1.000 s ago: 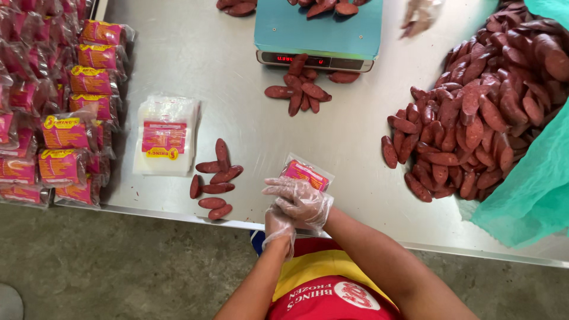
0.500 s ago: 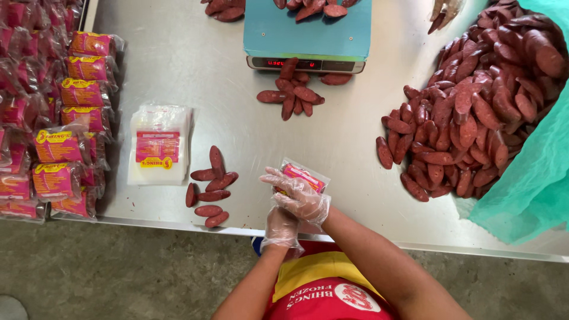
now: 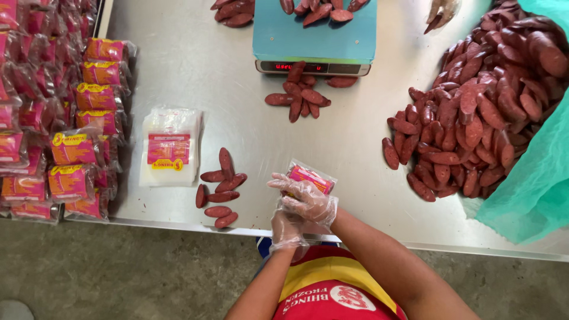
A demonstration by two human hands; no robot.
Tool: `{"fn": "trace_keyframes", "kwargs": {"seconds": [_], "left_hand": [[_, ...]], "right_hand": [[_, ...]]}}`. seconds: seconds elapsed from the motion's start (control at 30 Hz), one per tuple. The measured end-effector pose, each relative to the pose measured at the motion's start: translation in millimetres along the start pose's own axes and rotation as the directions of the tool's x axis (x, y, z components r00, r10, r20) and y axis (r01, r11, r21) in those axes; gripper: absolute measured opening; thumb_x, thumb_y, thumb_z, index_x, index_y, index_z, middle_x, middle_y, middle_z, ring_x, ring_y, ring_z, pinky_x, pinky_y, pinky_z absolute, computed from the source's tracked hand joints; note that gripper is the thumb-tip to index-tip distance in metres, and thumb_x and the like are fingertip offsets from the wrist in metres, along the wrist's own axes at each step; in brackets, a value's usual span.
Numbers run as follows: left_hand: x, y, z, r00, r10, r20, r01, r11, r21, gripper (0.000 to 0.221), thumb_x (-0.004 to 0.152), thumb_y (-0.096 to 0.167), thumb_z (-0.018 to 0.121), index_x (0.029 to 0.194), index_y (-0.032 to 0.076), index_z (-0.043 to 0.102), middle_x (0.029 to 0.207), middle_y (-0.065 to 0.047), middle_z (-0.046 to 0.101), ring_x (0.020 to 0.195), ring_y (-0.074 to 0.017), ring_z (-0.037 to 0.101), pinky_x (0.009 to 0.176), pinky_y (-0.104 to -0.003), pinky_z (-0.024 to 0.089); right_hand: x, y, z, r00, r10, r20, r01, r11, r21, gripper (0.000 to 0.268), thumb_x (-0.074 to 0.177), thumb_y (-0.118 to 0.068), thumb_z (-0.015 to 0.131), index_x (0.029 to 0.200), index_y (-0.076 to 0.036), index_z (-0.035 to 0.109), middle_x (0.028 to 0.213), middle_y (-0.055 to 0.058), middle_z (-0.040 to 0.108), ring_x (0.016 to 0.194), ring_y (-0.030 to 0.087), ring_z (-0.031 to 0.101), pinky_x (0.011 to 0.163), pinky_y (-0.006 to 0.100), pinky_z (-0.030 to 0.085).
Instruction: The person places sliced sausage pieces into clear plastic bags on a stainless steel table. They weigh the sausage on a digital scale, seal the bags, and stack the finished packages.
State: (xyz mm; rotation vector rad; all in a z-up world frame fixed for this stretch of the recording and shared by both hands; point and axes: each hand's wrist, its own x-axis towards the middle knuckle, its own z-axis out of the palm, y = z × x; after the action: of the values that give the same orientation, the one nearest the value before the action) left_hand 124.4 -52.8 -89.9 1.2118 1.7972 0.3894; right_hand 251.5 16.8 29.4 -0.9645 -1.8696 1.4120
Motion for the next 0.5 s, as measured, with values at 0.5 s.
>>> {"fn": "trace_keyframes", "kwargs": {"seconds": [0.5], "left_hand": [[28.7, -22.7, 40.3, 0.86, 0.489, -0.145, -0.437, 0.853, 0.286, 0.024, 0.092, 0.01, 0.06, 0.116, 0.006, 0.065, 0.105, -0.006, 0.072, 0.093, -0.016, 0.069, 0.076, -0.029, 0.055]], "right_hand": [[-0.9, 13.5, 5.8, 1.0, -0.002, 0.005, 0.002, 1.0, -0.017, 0.045, 0.099, -0.015, 0.06, 0.143, -0.007, 0.059, 0.155, 0.021, 0.052, 0.141, 0.037, 0.053, 0.117, 0.043, 0.036]]}}
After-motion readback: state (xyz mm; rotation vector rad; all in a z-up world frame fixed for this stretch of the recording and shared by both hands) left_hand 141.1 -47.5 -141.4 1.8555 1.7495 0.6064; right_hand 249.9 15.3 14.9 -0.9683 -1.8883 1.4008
